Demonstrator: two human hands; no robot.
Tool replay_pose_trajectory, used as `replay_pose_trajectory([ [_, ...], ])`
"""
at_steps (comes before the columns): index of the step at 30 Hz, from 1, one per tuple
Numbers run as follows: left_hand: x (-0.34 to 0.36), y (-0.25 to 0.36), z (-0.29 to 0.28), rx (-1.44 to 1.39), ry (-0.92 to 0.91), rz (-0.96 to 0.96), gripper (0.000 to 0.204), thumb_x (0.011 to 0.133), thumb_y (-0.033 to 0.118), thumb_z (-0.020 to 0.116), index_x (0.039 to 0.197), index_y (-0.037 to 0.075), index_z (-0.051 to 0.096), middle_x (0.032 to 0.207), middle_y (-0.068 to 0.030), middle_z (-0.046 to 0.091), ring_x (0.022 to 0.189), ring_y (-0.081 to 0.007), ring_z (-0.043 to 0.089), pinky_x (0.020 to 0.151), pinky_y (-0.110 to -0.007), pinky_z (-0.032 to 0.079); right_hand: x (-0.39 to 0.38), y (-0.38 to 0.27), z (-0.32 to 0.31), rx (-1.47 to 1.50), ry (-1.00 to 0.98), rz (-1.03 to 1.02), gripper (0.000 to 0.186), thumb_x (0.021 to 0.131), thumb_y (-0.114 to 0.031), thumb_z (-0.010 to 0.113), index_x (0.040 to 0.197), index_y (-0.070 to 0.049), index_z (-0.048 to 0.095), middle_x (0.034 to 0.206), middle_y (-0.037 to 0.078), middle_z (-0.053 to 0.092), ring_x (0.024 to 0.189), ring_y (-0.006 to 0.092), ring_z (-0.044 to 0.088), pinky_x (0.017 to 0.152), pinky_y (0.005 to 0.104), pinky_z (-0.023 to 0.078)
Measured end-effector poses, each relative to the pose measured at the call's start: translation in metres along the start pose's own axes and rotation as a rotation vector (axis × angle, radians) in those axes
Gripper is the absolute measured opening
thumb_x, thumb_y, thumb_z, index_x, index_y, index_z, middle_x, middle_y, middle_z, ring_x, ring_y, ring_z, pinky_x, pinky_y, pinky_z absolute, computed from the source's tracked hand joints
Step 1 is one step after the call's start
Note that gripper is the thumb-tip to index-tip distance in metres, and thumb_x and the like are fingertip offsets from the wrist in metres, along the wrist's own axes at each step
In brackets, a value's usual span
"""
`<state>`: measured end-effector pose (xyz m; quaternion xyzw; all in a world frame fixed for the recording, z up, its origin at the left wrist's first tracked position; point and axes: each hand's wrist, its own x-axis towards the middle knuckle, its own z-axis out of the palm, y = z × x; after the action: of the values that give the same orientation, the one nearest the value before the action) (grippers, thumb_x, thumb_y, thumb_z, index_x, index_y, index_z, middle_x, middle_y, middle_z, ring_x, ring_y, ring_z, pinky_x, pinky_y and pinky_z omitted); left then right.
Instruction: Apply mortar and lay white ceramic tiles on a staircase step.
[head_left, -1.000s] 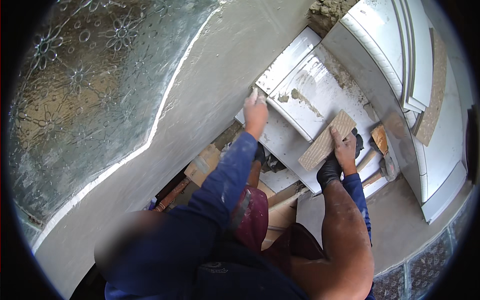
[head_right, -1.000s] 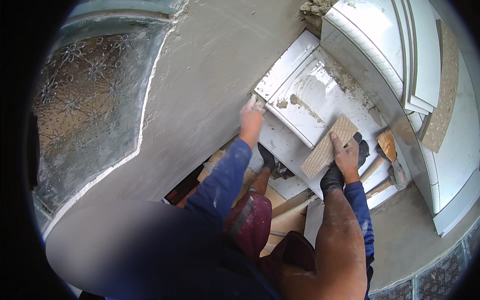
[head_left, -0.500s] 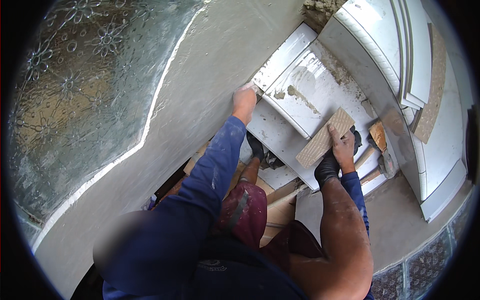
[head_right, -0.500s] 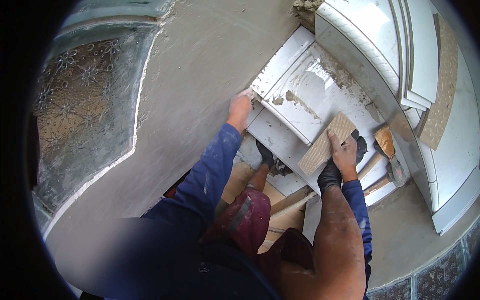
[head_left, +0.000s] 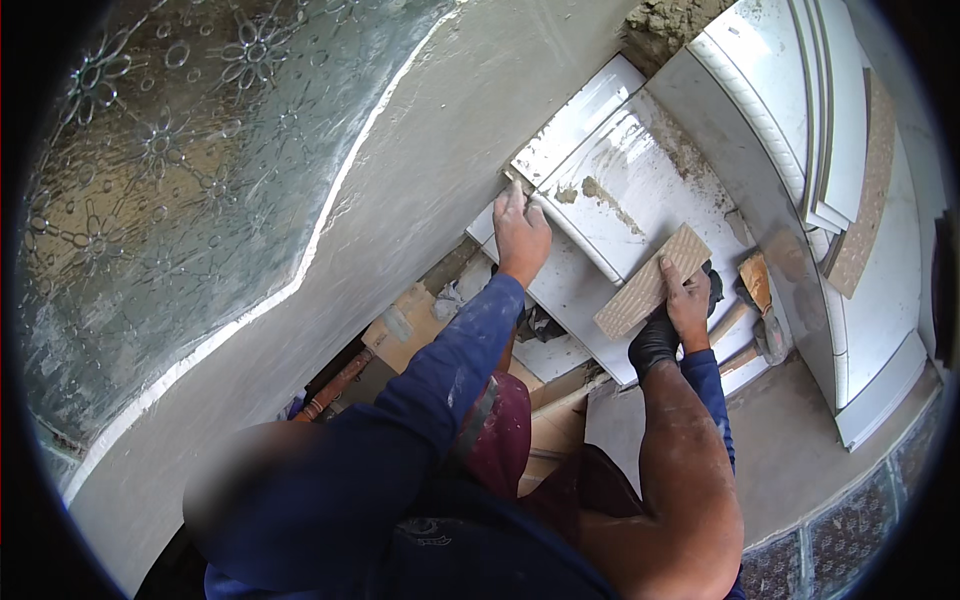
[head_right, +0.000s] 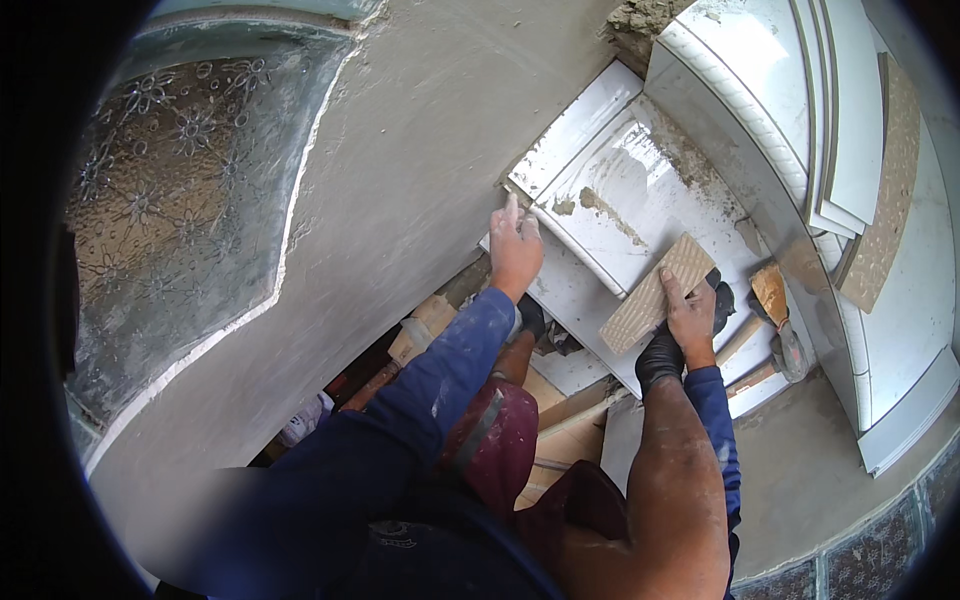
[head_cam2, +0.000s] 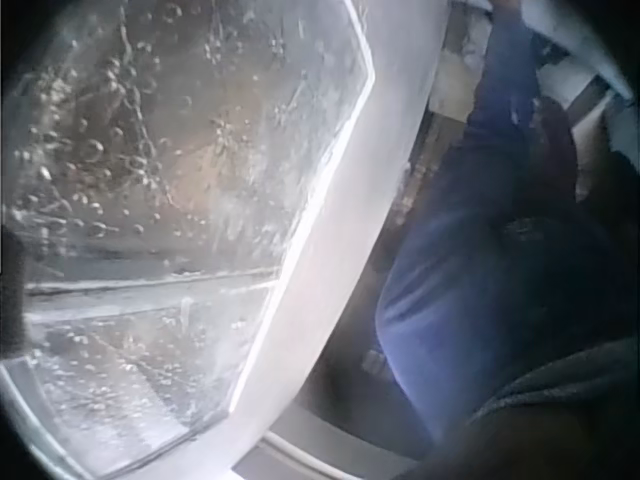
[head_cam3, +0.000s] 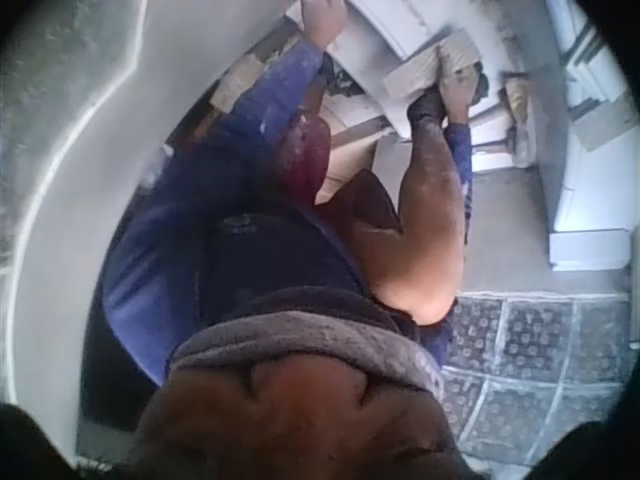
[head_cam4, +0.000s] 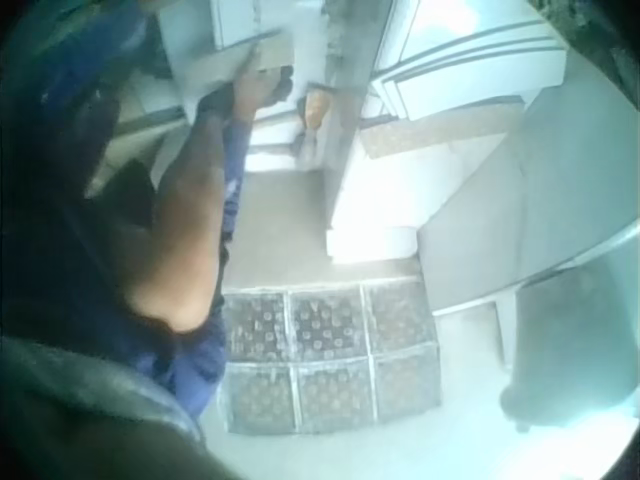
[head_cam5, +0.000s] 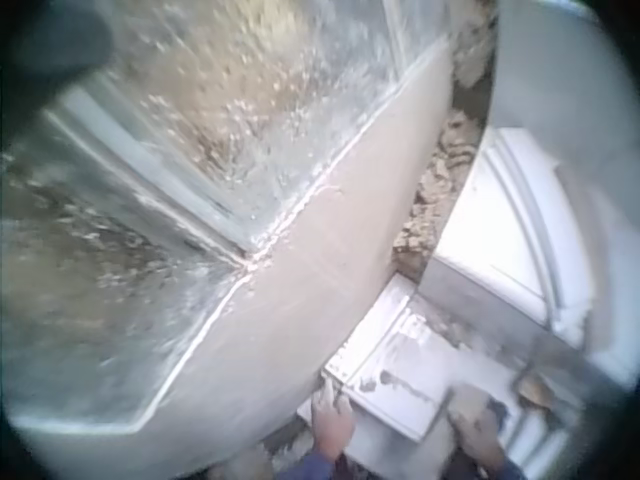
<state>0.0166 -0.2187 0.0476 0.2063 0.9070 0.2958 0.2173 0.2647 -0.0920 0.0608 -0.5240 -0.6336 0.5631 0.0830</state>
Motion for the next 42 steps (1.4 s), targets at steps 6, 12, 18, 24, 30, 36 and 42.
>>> replay_pose_trajectory([
  [6,0.024,-0.008,-0.008,0.089,-0.007,-0.027,0.057,0.088,0.015,0.047,0.139,-0.01,0.038,0.11,-0.0267,0.055,0.103,-0.0391,0.055,0.096,-0.042,0.042,-0.002,-0.011,0.002,0.014,0.004,-0.02,0.034,0.092,-0.029,0.065,0.099,0.004,0.066,0.087,0.009,0.071,0.077,0.0122,0.063,0.072,0.0291,0.049],
  [12,0.028,-0.003,-0.006,0.11,-0.163,-0.151,0.057,0.087,0.014,0.045,0.141,-0.005,0.039,0.121,-0.031,0.052,0.113,-0.044,0.051,0.1,-0.043,0.04,-0.002,-0.004,0.001,0.023,0.014,-0.031,0.035,0.092,-0.03,0.066,0.099,0.004,0.066,0.086,0.009,0.071,0.077,0.0121,0.063,0.071,0.0288,0.049],
  [18,0.027,-0.009,-0.027,0.048,-0.229,-0.082,0.054,0.09,0.018,0.047,0.14,-0.002,0.042,0.12,-0.0313,0.054,0.114,-0.0434,0.053,0.1,-0.044,0.041,-0.004,-0.003,-0.001,-0.002,0.026,-0.028,0.034,0.093,-0.029,0.065,0.098,0.004,0.066,0.088,0.01,0.071,0.079,0.0125,0.063,0.072,0.029,0.049],
  [24,0.007,-0.041,-0.012,-0.217,-0.219,-0.284,0.059,0.089,0.019,0.052,0.143,0.002,0.039,0.093,-0.0241,0.066,0.09,-0.0379,0.063,0.086,-0.045,0.048,-0.003,-0.002,0.012,-0.036,0.045,-0.09,0.032,0.093,-0.027,0.065,0.098,0.004,0.067,0.089,0.01,0.071,0.082,0.0136,0.063,0.074,0.0291,0.049],
  [30,-0.004,-0.011,-0.011,-0.058,-0.314,-0.162,0.064,0.087,0.008,0.043,0.147,-0.005,0.025,0.131,-0.0335,0.048,0.123,-0.0416,0.048,0.104,-0.042,0.039,-0.004,0.003,0.01,-0.035,0.079,-0.103,0.031,0.093,-0.026,0.065,0.098,0.004,0.066,0.089,0.008,0.07,0.081,0.0122,0.062,0.074,0.0281,0.048],
  [36,0.007,-0.009,-0.02,0.03,-0.157,-0.016,0.062,0.088,0.01,0.046,0.145,-0.004,0.029,0.124,-0.0323,0.052,0.117,-0.0421,0.051,0.102,-0.044,0.041,-0.004,-0.005,0.006,-0.051,0.059,-0.068,0.031,0.093,-0.027,0.065,0.098,0.004,0.067,0.088,0.007,0.07,0.082,0.0121,0.062,0.075,0.0276,0.048],
  [42,0.019,-0.012,-0.013,0.095,-0.222,-0.069,0.06,0.088,0.012,0.047,0.145,-0.001,0.032,0.123,-0.0324,0.053,0.114,-0.042,0.053,0.101,-0.044,0.041,-0.005,-0.002,0.006,-0.063,0.069,-0.068,0.032,0.092,-0.028,0.065,0.098,0.004,0.067,0.089,0.009,0.071,0.082,0.0135,0.064,0.075,0.0283,0.049],
])
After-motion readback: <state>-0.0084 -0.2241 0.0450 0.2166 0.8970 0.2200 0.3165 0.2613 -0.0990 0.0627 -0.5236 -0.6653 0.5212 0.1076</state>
